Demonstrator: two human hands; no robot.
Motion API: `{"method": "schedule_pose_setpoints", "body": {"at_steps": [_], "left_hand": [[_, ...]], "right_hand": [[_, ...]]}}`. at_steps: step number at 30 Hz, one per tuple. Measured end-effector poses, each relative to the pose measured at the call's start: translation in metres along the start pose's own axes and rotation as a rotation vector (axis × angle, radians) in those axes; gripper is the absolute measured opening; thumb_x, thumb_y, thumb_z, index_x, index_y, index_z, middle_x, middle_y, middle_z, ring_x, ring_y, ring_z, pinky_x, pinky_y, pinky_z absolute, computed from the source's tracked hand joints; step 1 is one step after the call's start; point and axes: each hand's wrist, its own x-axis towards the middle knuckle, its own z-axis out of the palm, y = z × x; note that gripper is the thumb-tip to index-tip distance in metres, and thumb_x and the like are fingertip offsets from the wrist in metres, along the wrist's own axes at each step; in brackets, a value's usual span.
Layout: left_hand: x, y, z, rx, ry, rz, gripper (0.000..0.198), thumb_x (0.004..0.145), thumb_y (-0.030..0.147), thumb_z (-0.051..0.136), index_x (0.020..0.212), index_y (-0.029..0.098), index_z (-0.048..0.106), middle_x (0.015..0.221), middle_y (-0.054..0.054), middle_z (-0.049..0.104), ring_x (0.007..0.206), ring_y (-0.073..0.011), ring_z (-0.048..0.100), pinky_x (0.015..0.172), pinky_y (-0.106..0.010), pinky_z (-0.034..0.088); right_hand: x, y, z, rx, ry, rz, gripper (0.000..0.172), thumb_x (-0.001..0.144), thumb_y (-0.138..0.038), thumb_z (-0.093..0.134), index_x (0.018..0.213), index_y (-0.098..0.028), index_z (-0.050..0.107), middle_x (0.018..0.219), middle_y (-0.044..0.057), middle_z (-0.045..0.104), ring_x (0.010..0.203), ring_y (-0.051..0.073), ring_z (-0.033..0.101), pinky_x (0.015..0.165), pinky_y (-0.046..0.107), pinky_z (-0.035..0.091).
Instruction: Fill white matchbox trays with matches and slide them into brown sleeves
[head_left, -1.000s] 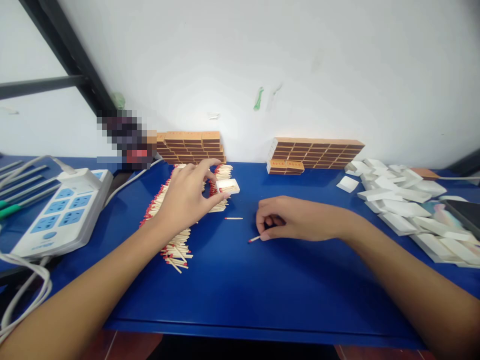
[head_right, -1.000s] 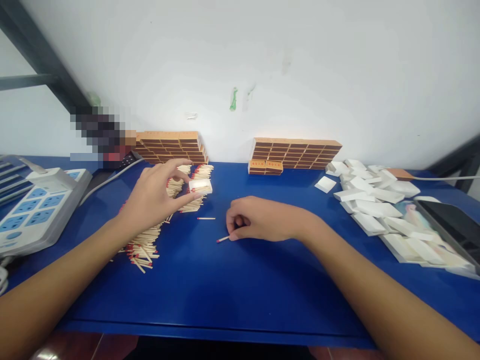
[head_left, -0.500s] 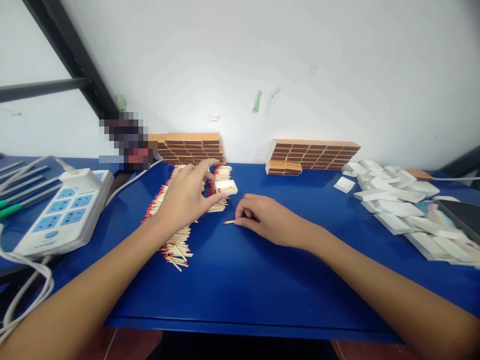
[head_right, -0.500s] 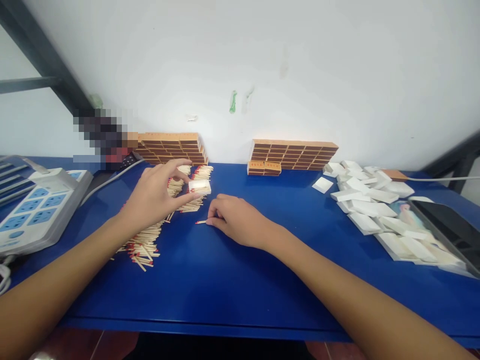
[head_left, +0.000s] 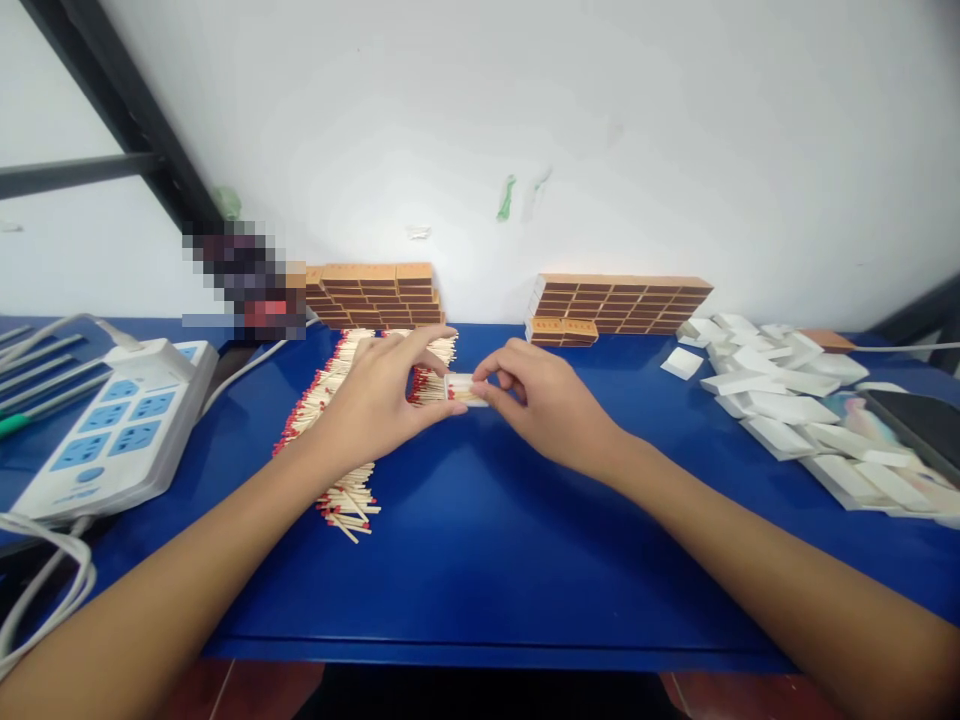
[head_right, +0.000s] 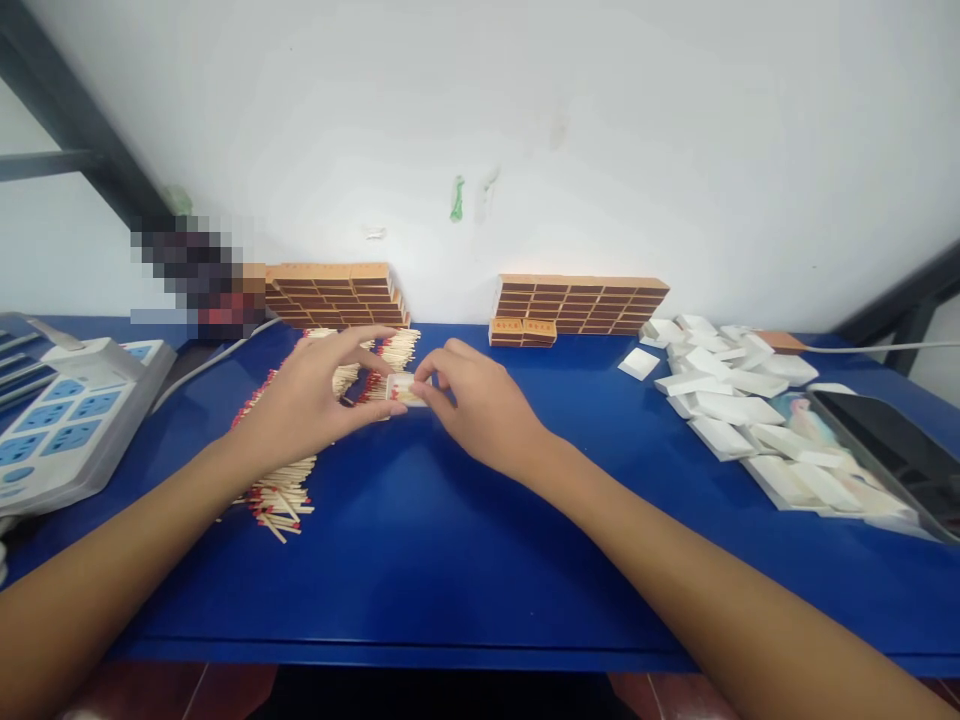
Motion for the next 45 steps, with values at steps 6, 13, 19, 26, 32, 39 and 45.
{"method": "schedule_pose_setpoints", "body": {"at_steps": [6,13,19,26,32,39,45], "left_hand": [[0.007,-0.011,-0.019,0.127,0.163,-0.111,0.064,0.086,0.039,0.086,0.141,0.026,0.056,0.111,-0.003,0.081,0.121,-0.0312,0.069,0.107,-0.047,0.042],[0.006,-0.012,-0.015,0.192,0.186,-0.172,0.064,0.085,0.034,0.086,0.14,0.024,0.055,0.111,-0.003,0.08,0.119,-0.0324,0.069,0.105,-0.048,0.04],[0.006,-0.011,-0.013,0.175,0.169,-0.162,0.062,0.086,0.035,0.085,0.139,0.025,0.055,0.111,-0.002,0.081,0.119,-0.0315,0.069,0.108,-0.047,0.041],[0.005,-0.011,-0.013,0.153,0.15,-0.162,0.061,0.085,0.033,0.084,0.139,0.026,0.055,0.113,-0.003,0.081,0.121,-0.0319,0.067,0.11,-0.049,0.039],[0.004,-0.012,-0.011,0.143,0.131,-0.158,0.06,0.086,0.036,0.083,0.138,0.027,0.055,0.113,-0.003,0.081,0.117,-0.0315,0.068,0.107,-0.047,0.039],[0.003,-0.01,-0.009,0.167,0.091,-0.145,0.061,0.088,0.037,0.083,0.139,0.026,0.053,0.114,-0.003,0.08,0.121,-0.0319,0.066,0.104,-0.046,0.037],[0.003,-0.007,-0.007,0.179,0.043,-0.12,0.061,0.09,0.04,0.081,0.142,0.026,0.052,0.115,-0.003,0.08,0.119,-0.0319,0.065,0.102,-0.044,0.037]], "right_hand": [[0.002,-0.012,0.008,0.053,-0.056,-0.175,0.013,0.105,-0.024,0.058,0.107,-0.02,0.07,0.089,0.002,0.06,0.076,0.015,0.054,0.072,0.029,0.042],[0.001,-0.03,0.046,-0.139,-0.44,-0.278,0.037,0.109,-0.018,0.046,0.142,-0.023,0.063,0.112,0.009,0.063,0.087,0.019,0.06,0.077,0.032,0.047],[0.012,-0.032,0.061,-0.171,-0.429,-0.261,0.035,0.11,-0.019,0.045,0.14,-0.021,0.062,0.119,0.01,0.062,0.091,0.02,0.061,0.077,0.033,0.047],[0.009,-0.027,0.058,-0.099,-0.397,-0.257,0.014,0.109,-0.028,0.056,0.11,-0.019,0.067,0.115,0.007,0.065,0.095,0.019,0.062,0.079,0.031,0.044],[0.004,-0.024,0.032,-0.157,-0.451,-0.205,0.008,0.106,-0.025,0.062,0.105,-0.02,0.068,0.107,0.005,0.063,0.078,0.014,0.056,0.07,0.028,0.038],[0.004,-0.021,0.007,-0.187,-0.518,-0.091,0.005,0.103,-0.022,0.067,0.102,-0.02,0.071,0.103,0.003,0.061,0.069,0.011,0.05,0.067,0.027,0.034],[0.004,-0.021,0.0,-0.196,-0.585,-0.035,0.01,0.105,-0.026,0.063,0.1,-0.018,0.066,0.105,0.006,0.064,0.07,0.013,0.054,0.066,0.029,0.036]]}}
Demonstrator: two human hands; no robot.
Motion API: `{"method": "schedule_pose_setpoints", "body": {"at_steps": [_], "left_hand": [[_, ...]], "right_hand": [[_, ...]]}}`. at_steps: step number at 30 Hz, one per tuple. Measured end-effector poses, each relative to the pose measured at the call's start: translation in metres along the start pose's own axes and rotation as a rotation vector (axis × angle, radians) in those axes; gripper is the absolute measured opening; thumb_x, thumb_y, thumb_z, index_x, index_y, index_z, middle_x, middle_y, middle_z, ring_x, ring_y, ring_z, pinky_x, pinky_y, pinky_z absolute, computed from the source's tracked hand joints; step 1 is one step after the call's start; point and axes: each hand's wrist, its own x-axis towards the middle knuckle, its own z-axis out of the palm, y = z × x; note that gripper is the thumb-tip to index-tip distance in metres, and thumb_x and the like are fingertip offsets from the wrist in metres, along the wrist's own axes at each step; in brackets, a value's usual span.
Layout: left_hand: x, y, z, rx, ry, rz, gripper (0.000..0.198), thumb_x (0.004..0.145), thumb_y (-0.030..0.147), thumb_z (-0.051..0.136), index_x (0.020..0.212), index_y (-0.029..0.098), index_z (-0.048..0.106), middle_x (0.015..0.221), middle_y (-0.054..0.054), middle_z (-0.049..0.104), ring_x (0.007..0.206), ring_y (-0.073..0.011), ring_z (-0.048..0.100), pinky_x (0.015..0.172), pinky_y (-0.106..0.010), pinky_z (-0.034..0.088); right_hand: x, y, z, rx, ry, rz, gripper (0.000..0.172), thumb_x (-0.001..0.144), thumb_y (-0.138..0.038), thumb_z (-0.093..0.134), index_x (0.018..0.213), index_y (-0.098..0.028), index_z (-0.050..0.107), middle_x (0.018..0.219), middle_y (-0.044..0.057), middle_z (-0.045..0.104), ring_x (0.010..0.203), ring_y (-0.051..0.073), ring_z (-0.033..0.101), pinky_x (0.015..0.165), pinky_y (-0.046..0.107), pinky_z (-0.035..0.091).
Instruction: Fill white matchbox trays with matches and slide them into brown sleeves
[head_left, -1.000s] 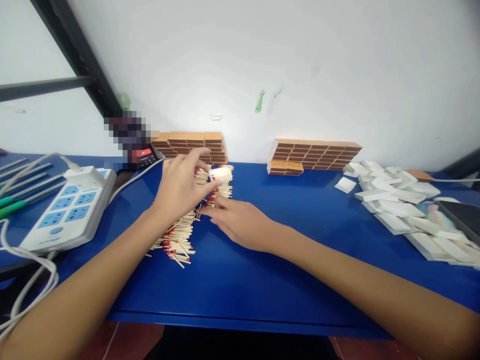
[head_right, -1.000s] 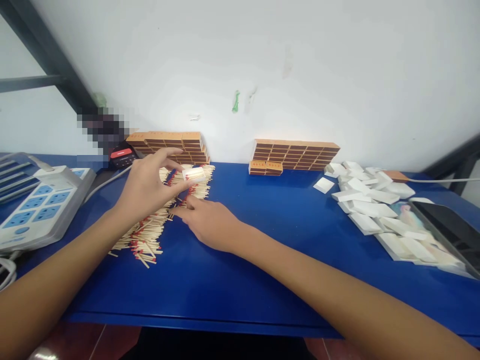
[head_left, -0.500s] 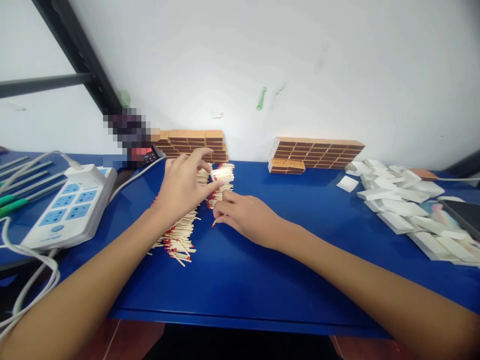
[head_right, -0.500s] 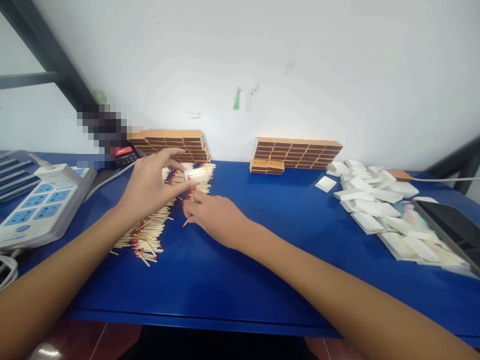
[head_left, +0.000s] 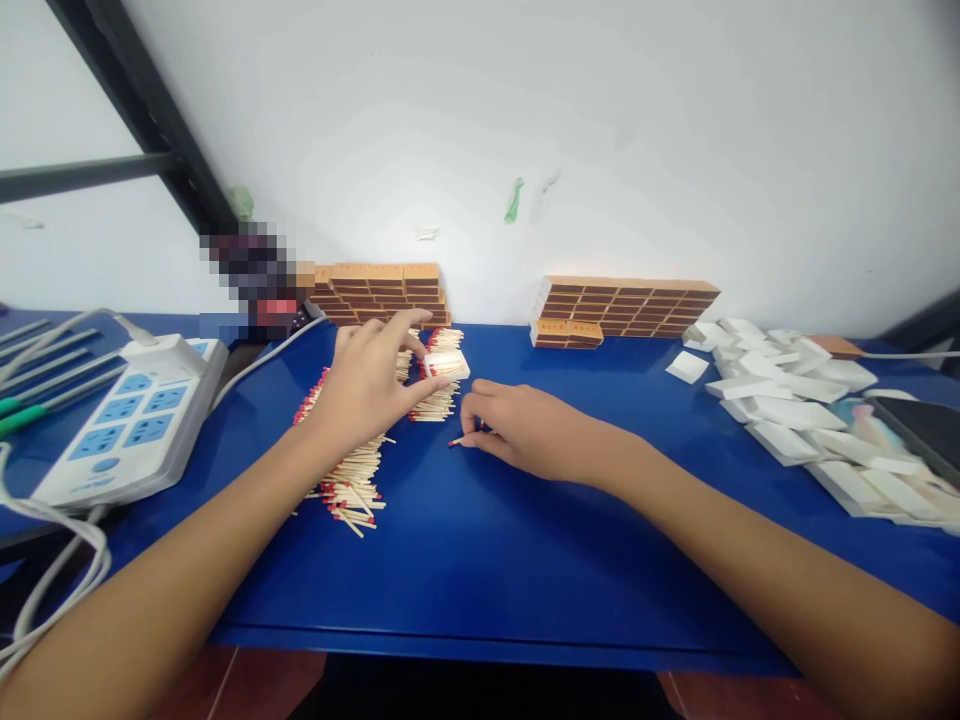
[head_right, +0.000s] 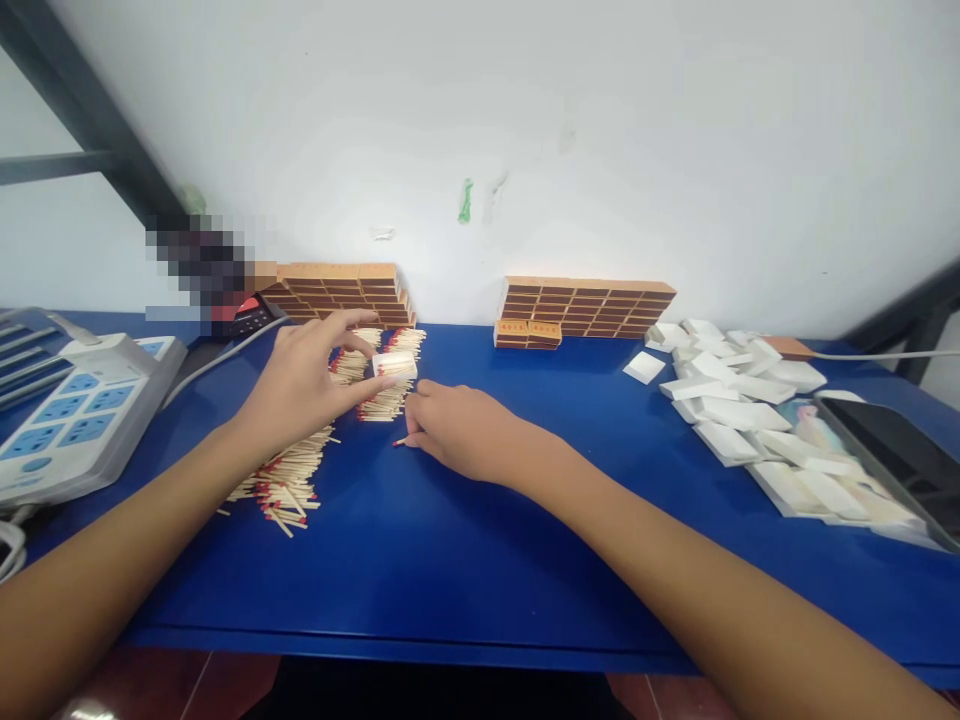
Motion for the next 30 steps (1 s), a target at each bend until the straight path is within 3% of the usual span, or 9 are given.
{"method": "schedule_pose_setpoints", "body": {"at_steps": [4,10,16,22,30], "left_hand": [[0.0,0.002,0.0,-0.007,-0.021,0.006,0.061,0.091,0.043,0.08,0.142,0.026,0.051,0.114,-0.004,0.08,0.113,-0.0309,0.065,0.103,-0.045,0.036],[0.0,0.001,0.001,-0.01,-0.031,0.011,0.061,0.091,0.042,0.08,0.142,0.025,0.051,0.112,-0.004,0.08,0.111,-0.03,0.065,0.104,-0.045,0.036],[-0.002,-0.001,0.003,-0.002,-0.028,0.029,0.063,0.09,0.043,0.081,0.143,0.026,0.051,0.113,-0.003,0.078,0.108,-0.0287,0.065,0.102,-0.043,0.036],[-0.002,0.0,0.003,-0.007,-0.045,0.029,0.065,0.091,0.044,0.082,0.144,0.026,0.05,0.112,-0.003,0.079,0.112,-0.0292,0.065,0.104,-0.044,0.035],[-0.003,0.001,0.005,0.003,-0.052,0.054,0.064,0.091,0.046,0.079,0.145,0.027,0.05,0.112,-0.003,0.079,0.115,-0.0309,0.066,0.105,-0.045,0.035]], "right_hand": [[-0.003,0.005,-0.004,0.036,0.003,0.005,0.016,0.107,-0.026,0.059,0.095,-0.018,0.066,0.101,0.007,0.066,0.072,0.015,0.056,0.069,0.03,0.039],[0.0,0.015,-0.003,0.143,0.073,-0.033,0.007,0.103,-0.022,0.064,0.097,-0.019,0.068,0.1,0.004,0.064,0.078,0.015,0.057,0.072,0.028,0.041],[-0.001,0.012,-0.002,0.091,0.045,-0.013,0.011,0.103,-0.018,0.061,0.095,-0.018,0.069,0.1,0.005,0.065,0.075,0.014,0.056,0.071,0.028,0.04],[-0.001,0.012,0.0,0.124,0.045,-0.044,0.009,0.102,-0.026,0.067,0.097,-0.019,0.07,0.101,0.005,0.066,0.077,0.015,0.059,0.072,0.03,0.042],[0.001,0.016,0.001,0.157,0.103,-0.051,0.013,0.105,-0.024,0.06,0.098,-0.018,0.069,0.102,0.006,0.066,0.08,0.016,0.059,0.074,0.03,0.043]]}}
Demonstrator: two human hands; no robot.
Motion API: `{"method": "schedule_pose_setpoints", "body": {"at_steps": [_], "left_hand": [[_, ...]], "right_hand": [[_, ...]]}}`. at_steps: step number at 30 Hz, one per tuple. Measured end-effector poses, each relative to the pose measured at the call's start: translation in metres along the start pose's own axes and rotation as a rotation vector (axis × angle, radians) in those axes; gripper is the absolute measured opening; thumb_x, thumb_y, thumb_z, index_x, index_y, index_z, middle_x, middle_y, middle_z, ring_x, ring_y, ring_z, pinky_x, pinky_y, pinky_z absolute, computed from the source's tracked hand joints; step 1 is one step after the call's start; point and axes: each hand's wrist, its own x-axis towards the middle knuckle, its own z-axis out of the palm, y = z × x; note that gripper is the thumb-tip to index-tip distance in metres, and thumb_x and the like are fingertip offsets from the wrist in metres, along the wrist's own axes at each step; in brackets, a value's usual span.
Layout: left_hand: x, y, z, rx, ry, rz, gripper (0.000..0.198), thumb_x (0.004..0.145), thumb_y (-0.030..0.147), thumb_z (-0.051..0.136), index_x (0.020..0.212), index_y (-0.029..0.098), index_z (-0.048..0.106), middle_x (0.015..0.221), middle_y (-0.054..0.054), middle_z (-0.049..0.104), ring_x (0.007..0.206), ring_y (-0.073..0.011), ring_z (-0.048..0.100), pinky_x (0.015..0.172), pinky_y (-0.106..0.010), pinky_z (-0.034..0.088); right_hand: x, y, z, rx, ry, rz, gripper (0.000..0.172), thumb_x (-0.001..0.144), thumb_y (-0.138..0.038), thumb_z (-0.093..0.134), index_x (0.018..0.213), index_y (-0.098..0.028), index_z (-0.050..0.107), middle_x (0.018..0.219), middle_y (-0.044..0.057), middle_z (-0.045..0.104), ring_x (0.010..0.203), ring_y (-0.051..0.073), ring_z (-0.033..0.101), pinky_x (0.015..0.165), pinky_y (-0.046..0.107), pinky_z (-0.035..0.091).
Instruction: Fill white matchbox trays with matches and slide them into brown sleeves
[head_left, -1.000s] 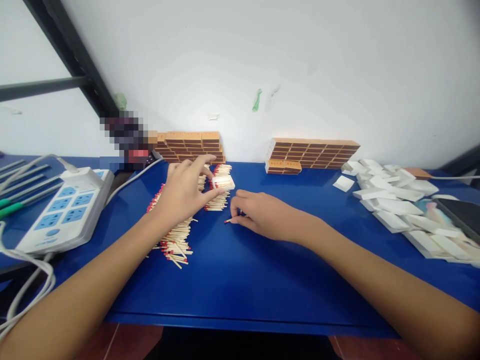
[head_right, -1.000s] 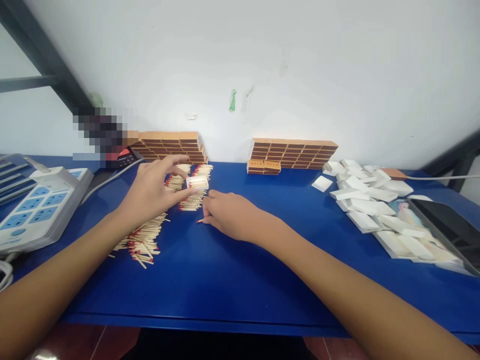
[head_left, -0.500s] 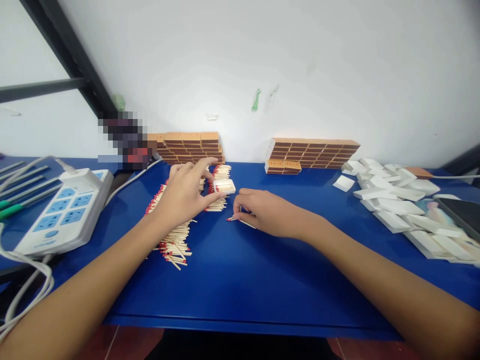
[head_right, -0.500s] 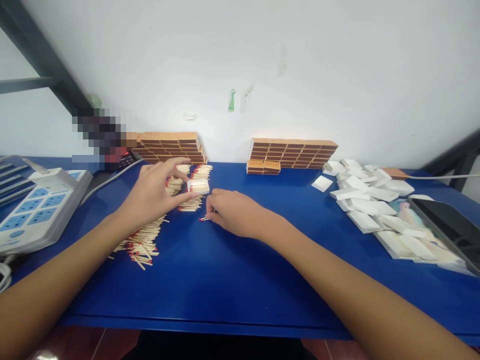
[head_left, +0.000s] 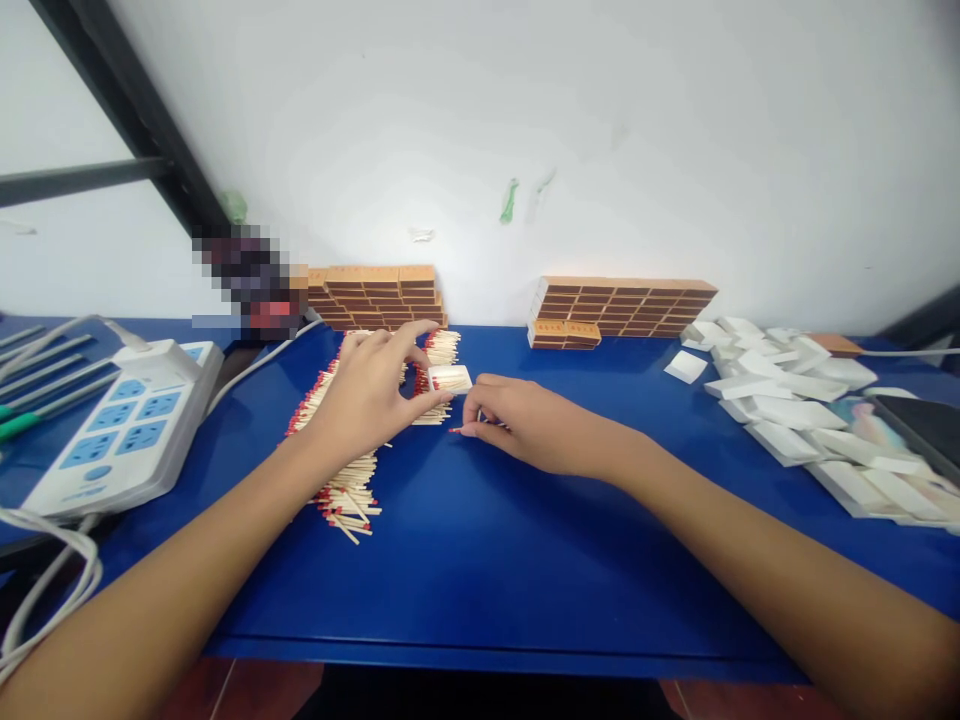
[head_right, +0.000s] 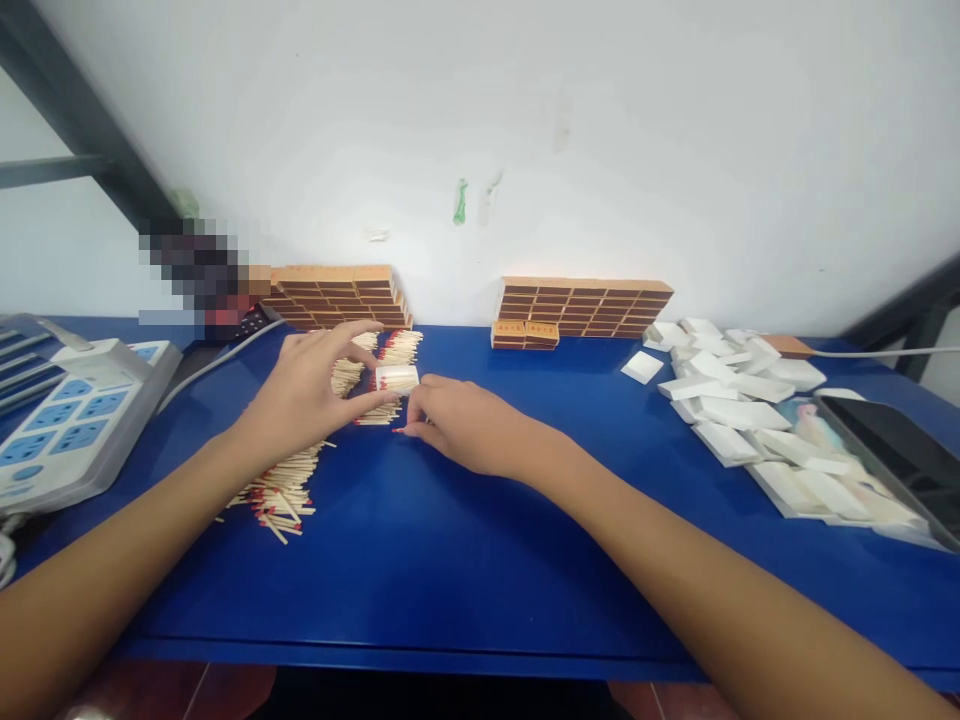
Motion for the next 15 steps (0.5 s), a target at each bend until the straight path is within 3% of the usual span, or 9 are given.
{"method": "schedule_pose_setpoints", "body": {"at_steps": [9,15], "left_hand": [[-0.004,0.006,0.008,-0.079,-0.029,0.082,0.072,0.088,0.042,0.085,0.148,0.028,0.048,0.114,-0.003,0.08,0.114,-0.0293,0.068,0.107,-0.044,0.036],[-0.005,0.009,0.009,-0.099,-0.021,0.106,0.072,0.088,0.044,0.085,0.148,0.029,0.049,0.117,-0.002,0.08,0.12,-0.0296,0.066,0.109,-0.045,0.035]], "right_hand": [[0.006,0.011,0.0,-0.001,0.244,0.022,0.009,0.103,-0.023,0.061,0.098,-0.018,0.066,0.093,0.002,0.06,0.079,0.015,0.053,0.073,0.029,0.038],[0.008,0.012,-0.004,-0.047,0.301,0.004,0.01,0.103,-0.025,0.062,0.098,-0.018,0.068,0.094,0.003,0.06,0.08,0.016,0.054,0.073,0.029,0.037]]}}
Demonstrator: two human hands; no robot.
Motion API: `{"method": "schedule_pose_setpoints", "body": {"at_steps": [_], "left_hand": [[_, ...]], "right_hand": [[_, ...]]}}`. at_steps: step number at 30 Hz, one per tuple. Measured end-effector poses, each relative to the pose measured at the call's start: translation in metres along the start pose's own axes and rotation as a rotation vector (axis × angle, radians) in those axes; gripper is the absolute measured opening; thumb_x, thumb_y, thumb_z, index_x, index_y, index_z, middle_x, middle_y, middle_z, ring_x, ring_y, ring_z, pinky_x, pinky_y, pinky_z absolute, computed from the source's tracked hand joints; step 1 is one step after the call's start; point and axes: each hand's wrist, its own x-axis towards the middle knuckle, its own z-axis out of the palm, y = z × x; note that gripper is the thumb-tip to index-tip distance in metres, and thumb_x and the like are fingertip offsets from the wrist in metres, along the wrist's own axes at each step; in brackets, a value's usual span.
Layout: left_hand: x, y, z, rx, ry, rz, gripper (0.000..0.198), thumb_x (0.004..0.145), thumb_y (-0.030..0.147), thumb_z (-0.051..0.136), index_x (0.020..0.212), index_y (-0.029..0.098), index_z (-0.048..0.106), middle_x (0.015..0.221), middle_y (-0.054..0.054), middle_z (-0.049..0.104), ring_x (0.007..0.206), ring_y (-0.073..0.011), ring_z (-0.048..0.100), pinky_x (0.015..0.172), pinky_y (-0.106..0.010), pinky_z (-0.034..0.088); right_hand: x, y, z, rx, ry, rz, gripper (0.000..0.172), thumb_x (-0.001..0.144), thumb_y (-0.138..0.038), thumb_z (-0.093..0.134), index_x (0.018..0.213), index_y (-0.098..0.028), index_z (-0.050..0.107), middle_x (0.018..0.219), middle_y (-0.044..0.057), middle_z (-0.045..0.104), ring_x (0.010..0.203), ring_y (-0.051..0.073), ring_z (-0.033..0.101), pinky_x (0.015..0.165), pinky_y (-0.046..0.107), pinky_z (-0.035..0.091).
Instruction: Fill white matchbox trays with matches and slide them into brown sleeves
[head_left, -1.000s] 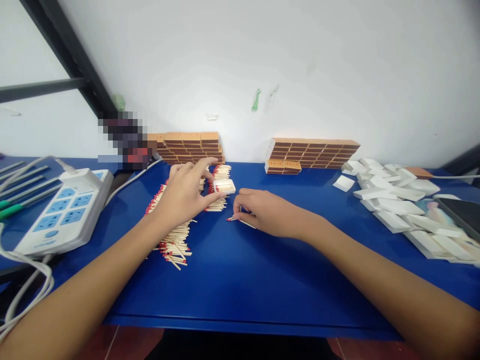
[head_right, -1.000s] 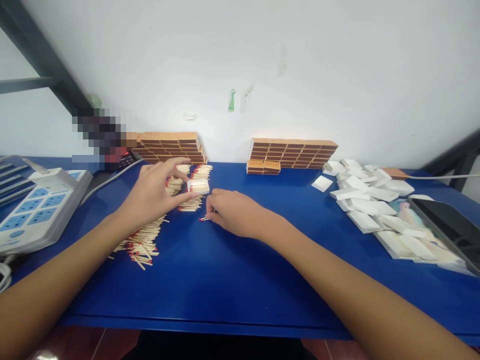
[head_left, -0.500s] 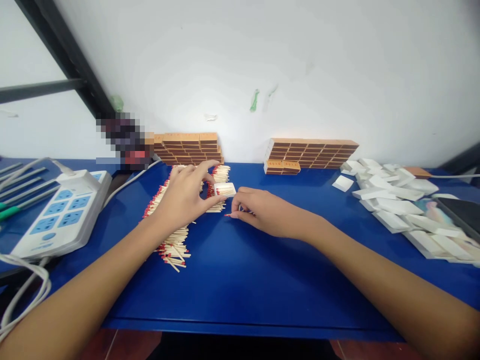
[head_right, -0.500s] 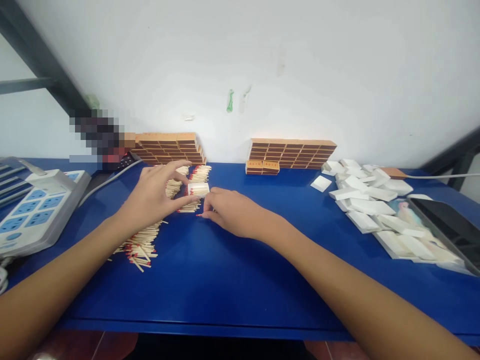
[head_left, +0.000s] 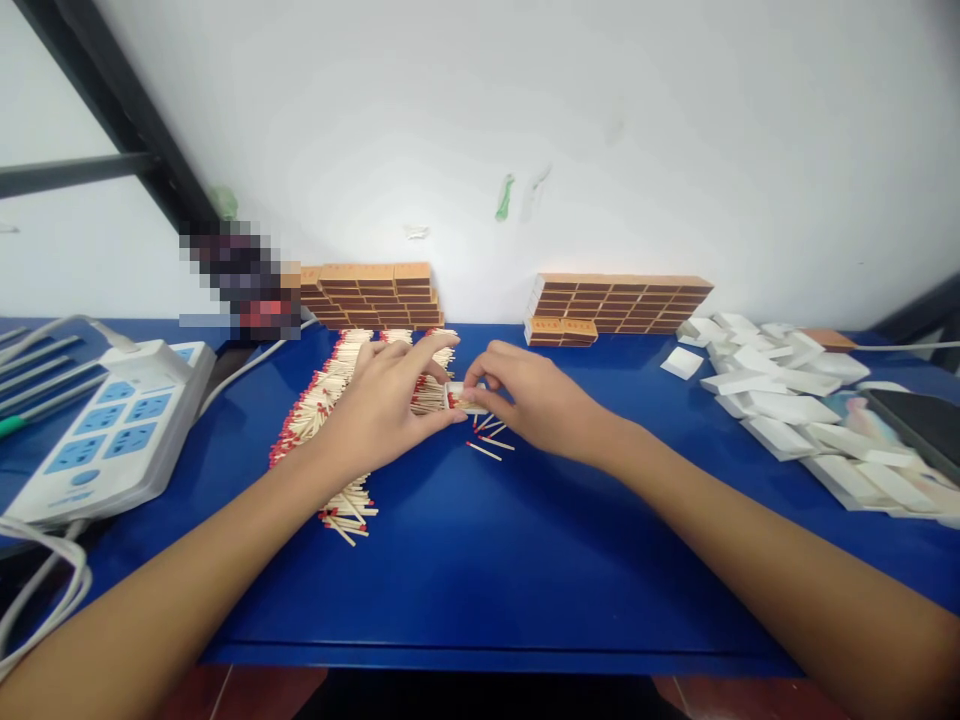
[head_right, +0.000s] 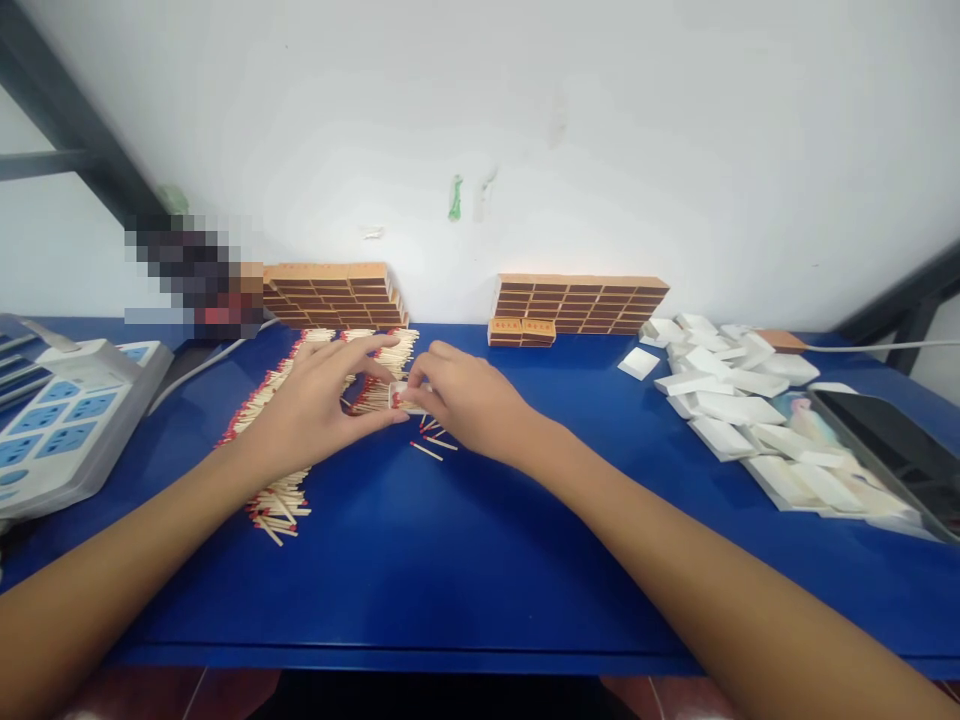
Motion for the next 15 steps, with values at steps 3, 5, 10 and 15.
{"method": "schedule_pose_setpoints", "body": {"at_steps": [3,5,10,15], "left_hand": [[0.002,-0.001,-0.003,0.033,0.03,-0.026,0.071,0.087,0.043,0.087,0.145,0.028,0.05,0.115,-0.001,0.08,0.118,-0.0291,0.067,0.108,-0.043,0.035],[0.002,-0.003,-0.006,0.057,0.048,-0.061,0.068,0.088,0.041,0.086,0.144,0.027,0.051,0.114,-0.001,0.08,0.118,-0.0292,0.066,0.107,-0.043,0.035],[0.003,-0.004,-0.007,0.087,0.054,-0.099,0.065,0.089,0.04,0.084,0.143,0.025,0.051,0.113,-0.002,0.08,0.118,-0.0299,0.067,0.107,-0.044,0.034],[0.002,-0.004,-0.004,0.08,0.036,-0.095,0.067,0.088,0.037,0.086,0.143,0.026,0.052,0.112,-0.002,0.08,0.119,-0.0294,0.067,0.108,-0.043,0.035]], "right_hand": [[0.0,0.009,-0.017,0.003,0.023,-0.008,0.016,0.103,-0.029,0.061,0.095,-0.018,0.069,0.086,0.002,0.06,0.075,0.016,0.051,0.072,0.03,0.036],[-0.002,0.018,-0.027,0.001,-0.084,0.004,0.015,0.101,-0.03,0.063,0.095,-0.019,0.071,0.083,0.002,0.06,0.073,0.016,0.05,0.071,0.03,0.036],[-0.01,0.035,-0.026,0.062,-0.305,0.041,0.016,0.097,-0.035,0.067,0.103,-0.022,0.075,0.093,0.004,0.061,0.079,0.017,0.053,0.072,0.03,0.039],[-0.009,0.035,-0.014,0.105,-0.331,0.039,0.013,0.099,-0.028,0.061,0.099,-0.022,0.073,0.095,0.004,0.059,0.08,0.017,0.053,0.075,0.03,0.04]]}}
